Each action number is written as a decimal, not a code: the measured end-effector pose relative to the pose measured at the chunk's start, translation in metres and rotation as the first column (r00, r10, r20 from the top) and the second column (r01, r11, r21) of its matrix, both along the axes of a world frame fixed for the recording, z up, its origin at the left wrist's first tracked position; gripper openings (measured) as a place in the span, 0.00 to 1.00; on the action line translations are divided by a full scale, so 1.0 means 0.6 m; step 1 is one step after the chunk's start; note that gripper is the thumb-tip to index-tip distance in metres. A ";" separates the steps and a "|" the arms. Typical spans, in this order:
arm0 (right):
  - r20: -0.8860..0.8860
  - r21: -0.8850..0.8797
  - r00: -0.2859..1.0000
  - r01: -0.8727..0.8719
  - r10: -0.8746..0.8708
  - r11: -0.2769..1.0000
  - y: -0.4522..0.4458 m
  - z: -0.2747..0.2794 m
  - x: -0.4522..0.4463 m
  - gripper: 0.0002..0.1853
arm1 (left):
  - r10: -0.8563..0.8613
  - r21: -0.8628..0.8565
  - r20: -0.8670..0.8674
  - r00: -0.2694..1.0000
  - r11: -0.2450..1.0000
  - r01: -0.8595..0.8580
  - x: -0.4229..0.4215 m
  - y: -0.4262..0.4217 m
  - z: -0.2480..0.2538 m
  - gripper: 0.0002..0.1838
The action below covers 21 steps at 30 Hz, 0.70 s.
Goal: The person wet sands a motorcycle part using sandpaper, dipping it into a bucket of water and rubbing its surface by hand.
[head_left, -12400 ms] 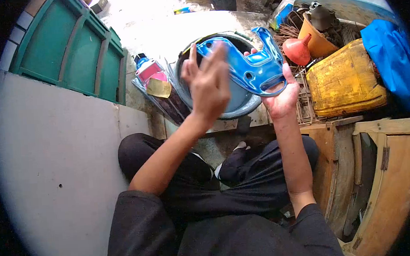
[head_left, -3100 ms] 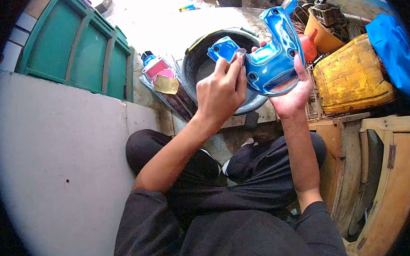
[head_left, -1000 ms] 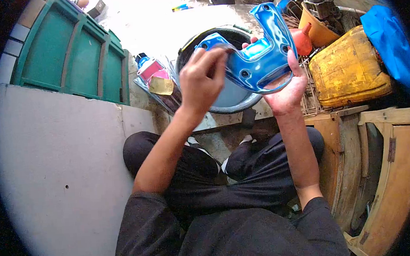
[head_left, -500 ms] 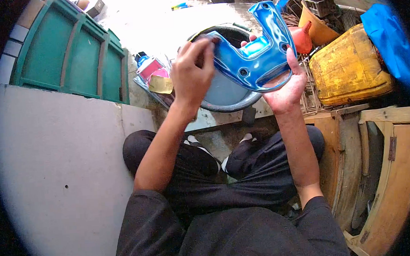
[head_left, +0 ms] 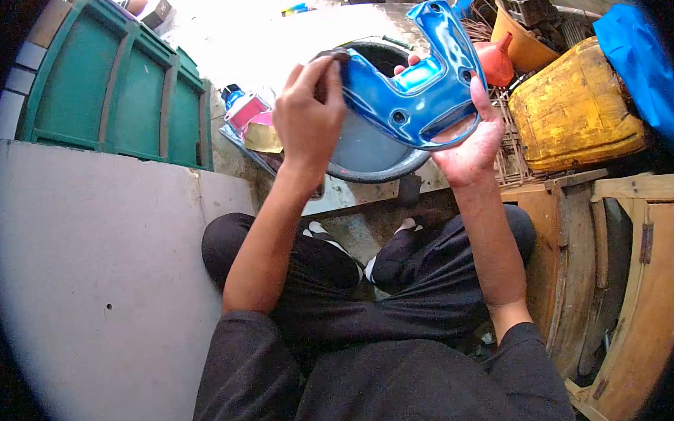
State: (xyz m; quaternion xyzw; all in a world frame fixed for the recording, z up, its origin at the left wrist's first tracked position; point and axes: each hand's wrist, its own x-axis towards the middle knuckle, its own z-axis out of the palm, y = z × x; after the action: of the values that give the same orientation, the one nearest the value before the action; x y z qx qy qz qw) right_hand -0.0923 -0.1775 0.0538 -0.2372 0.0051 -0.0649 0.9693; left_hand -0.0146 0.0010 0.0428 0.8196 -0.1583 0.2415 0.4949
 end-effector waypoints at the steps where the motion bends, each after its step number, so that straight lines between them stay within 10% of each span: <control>1: -0.007 0.014 1.000 -0.004 0.004 1.000 0.002 0.001 0.000 0.39 | -0.003 0.002 0.002 1.000 1.000 0.003 -0.003 0.000 -0.003 0.05; 4: 0.008 0.014 1.000 0.005 -0.005 1.000 -0.004 0.001 0.004 0.39 | -0.333 0.044 0.131 0.934 0.943 0.331 -0.019 -0.002 -0.002 0.04; 9: -0.004 0.048 1.000 -0.026 0.026 0.999 -0.002 -0.003 0.001 0.39 | -0.036 0.065 0.035 0.999 0.997 0.033 0.001 0.003 -0.007 0.05; 12: 0.008 0.003 1.000 0.000 0.000 1.000 -0.003 -0.005 0.006 0.40 | -0.461 0.048 0.069 0.885 0.887 0.458 -0.021 0.004 0.000 0.05; 13: 0.009 -0.007 1.000 0.000 0.000 1.000 -0.004 -0.006 0.007 0.40 | -0.415 0.230 0.083 0.906 0.893 0.388 -0.033 0.002 0.010 0.04; 17: 0.009 0.011 1.000 -0.019 0.019 1.000 -0.002 0.005 0.000 0.38 | -0.097 0.029 0.051 0.994 0.995 0.096 0.001 0.008 0.004 0.04; 21: 0.029 0.017 1.000 -0.005 0.004 1.000 -0.008 -0.007 0.008 0.39 | -0.517 0.253 0.079 0.852 0.838 0.484 -0.025 0.010 0.009 0.07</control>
State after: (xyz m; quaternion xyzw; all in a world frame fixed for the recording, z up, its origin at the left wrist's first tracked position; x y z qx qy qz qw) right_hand -0.0874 -0.1820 0.0497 -0.2280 -0.0090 -0.0663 0.9714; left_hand -0.0296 0.0070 0.0481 0.7801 -0.4288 0.1425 0.4327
